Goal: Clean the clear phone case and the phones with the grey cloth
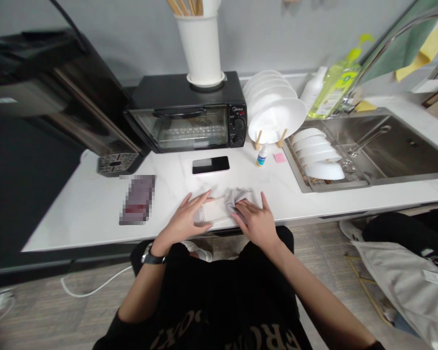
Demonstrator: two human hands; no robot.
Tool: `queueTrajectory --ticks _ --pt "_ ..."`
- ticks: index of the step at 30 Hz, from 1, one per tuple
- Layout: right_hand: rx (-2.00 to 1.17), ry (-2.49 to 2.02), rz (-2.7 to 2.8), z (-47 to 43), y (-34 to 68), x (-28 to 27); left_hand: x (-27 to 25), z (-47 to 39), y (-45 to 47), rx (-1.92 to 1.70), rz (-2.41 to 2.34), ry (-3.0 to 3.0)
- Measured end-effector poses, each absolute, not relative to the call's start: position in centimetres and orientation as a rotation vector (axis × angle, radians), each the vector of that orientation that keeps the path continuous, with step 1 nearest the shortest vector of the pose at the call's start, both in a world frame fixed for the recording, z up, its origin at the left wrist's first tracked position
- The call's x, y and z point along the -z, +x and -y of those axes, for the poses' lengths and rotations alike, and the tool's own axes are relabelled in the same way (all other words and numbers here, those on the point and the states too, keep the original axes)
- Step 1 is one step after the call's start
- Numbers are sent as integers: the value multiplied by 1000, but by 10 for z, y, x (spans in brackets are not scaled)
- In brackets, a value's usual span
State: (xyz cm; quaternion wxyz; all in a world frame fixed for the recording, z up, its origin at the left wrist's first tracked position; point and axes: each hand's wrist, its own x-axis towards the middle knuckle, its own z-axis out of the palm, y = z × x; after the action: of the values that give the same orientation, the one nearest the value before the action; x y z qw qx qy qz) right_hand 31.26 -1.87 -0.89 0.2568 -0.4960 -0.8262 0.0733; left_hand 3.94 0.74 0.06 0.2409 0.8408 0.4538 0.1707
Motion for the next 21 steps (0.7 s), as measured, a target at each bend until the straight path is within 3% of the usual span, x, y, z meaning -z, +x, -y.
queueTrajectory --ticks 6,10,15,21 --pt "-413 -1048 2406 23 244 3 2 -8 35 -469 -1225 2303" --pt "-545 -1052 2369 32 272 1 1 -6 36 -458 -1246 2307" --pt "-345 -1310 2240 24 329 5 -3 -7 39 -458 -1234 2303" --pt "-211 -1218 2399 15 274 8 1 -9 36 -470 -1208 2293"
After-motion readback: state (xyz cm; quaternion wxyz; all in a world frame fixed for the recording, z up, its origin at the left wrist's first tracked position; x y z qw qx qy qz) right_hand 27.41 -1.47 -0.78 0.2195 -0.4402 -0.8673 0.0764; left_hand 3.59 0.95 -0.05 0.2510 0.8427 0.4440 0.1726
